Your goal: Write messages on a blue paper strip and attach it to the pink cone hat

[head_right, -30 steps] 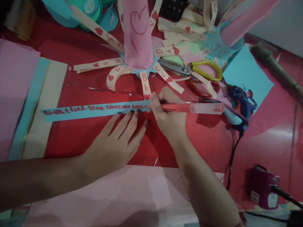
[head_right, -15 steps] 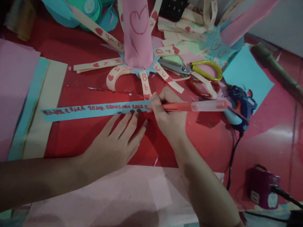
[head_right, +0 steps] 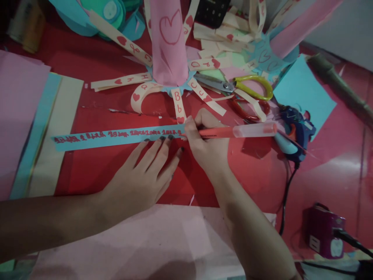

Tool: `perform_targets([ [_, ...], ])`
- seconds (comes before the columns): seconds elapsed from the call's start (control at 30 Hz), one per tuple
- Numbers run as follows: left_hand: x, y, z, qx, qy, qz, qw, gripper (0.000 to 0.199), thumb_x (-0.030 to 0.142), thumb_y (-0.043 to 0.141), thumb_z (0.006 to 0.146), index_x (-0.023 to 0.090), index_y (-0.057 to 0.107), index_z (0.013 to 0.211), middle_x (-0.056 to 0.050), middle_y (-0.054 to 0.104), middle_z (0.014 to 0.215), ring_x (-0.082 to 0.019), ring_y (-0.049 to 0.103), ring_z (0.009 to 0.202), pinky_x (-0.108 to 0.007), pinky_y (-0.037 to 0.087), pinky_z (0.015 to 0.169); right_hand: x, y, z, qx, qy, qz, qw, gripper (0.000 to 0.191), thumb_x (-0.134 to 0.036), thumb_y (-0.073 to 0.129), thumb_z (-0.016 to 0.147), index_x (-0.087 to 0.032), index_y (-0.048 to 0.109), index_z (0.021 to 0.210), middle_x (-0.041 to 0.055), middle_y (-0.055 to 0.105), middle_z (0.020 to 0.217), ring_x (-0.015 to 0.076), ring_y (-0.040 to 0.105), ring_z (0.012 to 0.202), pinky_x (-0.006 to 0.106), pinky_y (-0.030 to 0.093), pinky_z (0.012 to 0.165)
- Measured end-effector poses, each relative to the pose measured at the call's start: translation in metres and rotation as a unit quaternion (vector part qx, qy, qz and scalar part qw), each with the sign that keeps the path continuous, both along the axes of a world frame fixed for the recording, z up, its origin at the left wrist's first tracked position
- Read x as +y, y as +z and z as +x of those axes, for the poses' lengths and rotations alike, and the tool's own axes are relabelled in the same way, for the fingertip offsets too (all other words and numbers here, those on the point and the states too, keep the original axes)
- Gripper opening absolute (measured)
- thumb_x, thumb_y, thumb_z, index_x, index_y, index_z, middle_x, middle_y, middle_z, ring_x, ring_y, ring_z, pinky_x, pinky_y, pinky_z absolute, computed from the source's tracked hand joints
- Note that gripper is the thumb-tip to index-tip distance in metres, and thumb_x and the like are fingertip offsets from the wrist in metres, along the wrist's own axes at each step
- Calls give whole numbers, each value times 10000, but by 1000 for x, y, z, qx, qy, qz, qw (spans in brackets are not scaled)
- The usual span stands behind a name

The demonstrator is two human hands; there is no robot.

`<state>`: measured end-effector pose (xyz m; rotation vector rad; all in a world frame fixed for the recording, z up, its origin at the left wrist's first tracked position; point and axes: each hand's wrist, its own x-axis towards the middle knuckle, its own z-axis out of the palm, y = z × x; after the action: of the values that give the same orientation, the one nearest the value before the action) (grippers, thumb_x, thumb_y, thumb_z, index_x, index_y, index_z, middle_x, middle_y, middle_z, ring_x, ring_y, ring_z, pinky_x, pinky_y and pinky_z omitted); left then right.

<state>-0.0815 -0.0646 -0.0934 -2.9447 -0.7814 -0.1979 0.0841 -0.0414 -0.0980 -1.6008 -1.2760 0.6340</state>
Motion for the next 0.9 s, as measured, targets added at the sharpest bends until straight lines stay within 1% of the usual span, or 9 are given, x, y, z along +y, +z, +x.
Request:
perform_targets([
  [0.07,0,0,0,-1,0,-3,1000,481,238,444,847,44,462,1287,-220,537,1260,-336,490,1183,-483,426,952,1,-2,0,30,-8,4,1000,337,-339,574,814,-213,425,540,-74,428,419,68,429,369,226,351,386],
  [0.17,0,0,0,0,1,-8,1000,483,241,447,843,48,465,1286,-219,535,1263,-336,478,1196,-480,432,946,3,-3,-2,84,-31,24,996,339,-408,509,850,-218,471,571,-68,448,413,77,462,368,234,370,386],
  [0.23,-1,0,0,2,5,-10,1000,484,243,445,845,55,461,1292,-214,530,1270,-330,471,1204,-476,431,949,4,-3,-3,93,-36,26,995,357,-441,474,862,-214,501,588,-64,459,421,73,460,362,236,367,379],
  [0.33,-1,-1,1,2,15,-7,1000,478,244,438,855,66,458,1298,-205,534,1267,-318,468,1208,-474,425,958,4,-2,-3,77,-25,20,997,350,-435,502,847,-208,503,580,-69,471,432,64,460,363,226,364,373],
  [0.43,-1,-1,1,1,19,-4,1000,475,246,436,860,75,457,1302,-199,545,1253,-311,474,1203,-473,425,958,3,-1,-2,51,-21,20,998,346,-398,566,813,-210,459,542,-76,451,417,70,491,383,223,383,390],
  [0.57,0,-1,0,3,20,1,1000,478,256,440,858,77,457,1302,-204,541,1257,-313,476,1200,-477,426,958,3,1,-2,32,-42,13,999,373,-344,629,771,-211,398,511,-77,416,412,87,514,382,228,343,355],
  [0.67,0,-1,0,3,18,3,1000,483,267,445,856,77,458,1300,-207,538,1258,-313,483,1192,-478,425,959,3,2,-2,4,-23,9,1000,405,-333,627,773,-216,374,480,-75,384,404,75,451,358,239,342,366],
  [0.77,0,-1,0,1,17,4,1000,483,270,453,851,76,466,1293,-206,545,1249,-313,490,1183,-475,429,955,4,2,-1,-25,-6,2,1000,396,-331,611,786,-218,388,480,-68,402,422,65,384,353,248,333,381],
  [0.9,0,-1,1,2,19,8,1000,490,269,452,849,74,458,1299,-206,542,1255,-311,491,1181,-470,436,944,4,1,-1,-55,-8,1,998,388,-322,595,797,-218,389,486,-64,408,429,74,387,372,255,324,396],
])
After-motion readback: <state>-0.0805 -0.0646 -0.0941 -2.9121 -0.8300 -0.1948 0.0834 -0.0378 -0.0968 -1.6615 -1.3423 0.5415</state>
